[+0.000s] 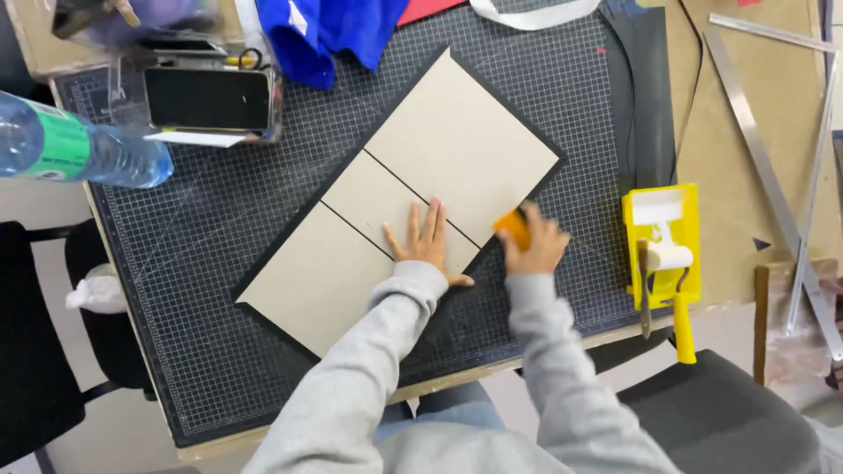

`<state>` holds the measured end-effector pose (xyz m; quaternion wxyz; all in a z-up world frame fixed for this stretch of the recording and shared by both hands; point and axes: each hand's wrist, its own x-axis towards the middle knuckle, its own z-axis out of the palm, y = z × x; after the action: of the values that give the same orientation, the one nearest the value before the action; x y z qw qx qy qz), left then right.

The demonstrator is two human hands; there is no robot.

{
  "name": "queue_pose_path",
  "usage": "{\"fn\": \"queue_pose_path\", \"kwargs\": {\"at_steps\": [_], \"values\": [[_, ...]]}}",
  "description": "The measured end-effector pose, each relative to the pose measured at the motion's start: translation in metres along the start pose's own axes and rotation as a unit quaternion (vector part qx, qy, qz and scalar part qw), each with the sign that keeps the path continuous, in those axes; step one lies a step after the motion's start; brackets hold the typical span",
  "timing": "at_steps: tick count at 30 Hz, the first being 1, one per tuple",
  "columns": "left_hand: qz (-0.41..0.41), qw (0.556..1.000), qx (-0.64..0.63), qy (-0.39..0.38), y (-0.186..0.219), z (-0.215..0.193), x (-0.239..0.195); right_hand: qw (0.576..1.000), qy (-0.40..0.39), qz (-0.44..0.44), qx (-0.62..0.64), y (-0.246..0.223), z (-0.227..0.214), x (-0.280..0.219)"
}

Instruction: Applying glue to cardboard panels and attaching a black covering material to create a craft item.

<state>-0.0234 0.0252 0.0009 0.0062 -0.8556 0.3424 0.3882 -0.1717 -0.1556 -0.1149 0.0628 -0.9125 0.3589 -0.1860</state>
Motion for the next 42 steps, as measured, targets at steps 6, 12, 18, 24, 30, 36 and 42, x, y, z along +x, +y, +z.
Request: {"fn": "queue_pose_path", "kwargs": {"at_steps": [6,12,18,24,30,36,42], "values": [[0.016,1.0,0.02,-0.011,-0.004,0.016,0.0,0.999,-0.022,-0.008,0.037,-0.043,-0.032,-0.048],[0.03,0.999,0.014,-0.015,-0.008,0.008,0.003,1.0,0.0,-0.002,-0.002,-0.056,-0.032,-0.042],[0.034,0.999,0.019,-0.001,-0.008,0.013,0.004,0.998,-0.029,0.005,0.046,-0.036,-0.025,-0.052],[0.042,0.999,0.021,-0.015,-0.007,0.019,0.0,0.998,-0.023,0.051,0.036,-0.044,-0.033,-0.071],[0.056,0.997,0.03,-0.032,-0.012,0.013,0.001,0.998,-0.034,0.05,0.007,-0.058,-0.023,-0.072],[0.087,0.996,0.031,-0.018,-0.023,0.018,-0.007,0.995,-0.052,0.088,0.01,-0.073,-0.037,-0.09],[0.083,0.996,0.024,-0.032,-0.037,0.029,-0.033,0.996,-0.013,0.084,-0.02,-0.074,-0.039,-0.087]]}}
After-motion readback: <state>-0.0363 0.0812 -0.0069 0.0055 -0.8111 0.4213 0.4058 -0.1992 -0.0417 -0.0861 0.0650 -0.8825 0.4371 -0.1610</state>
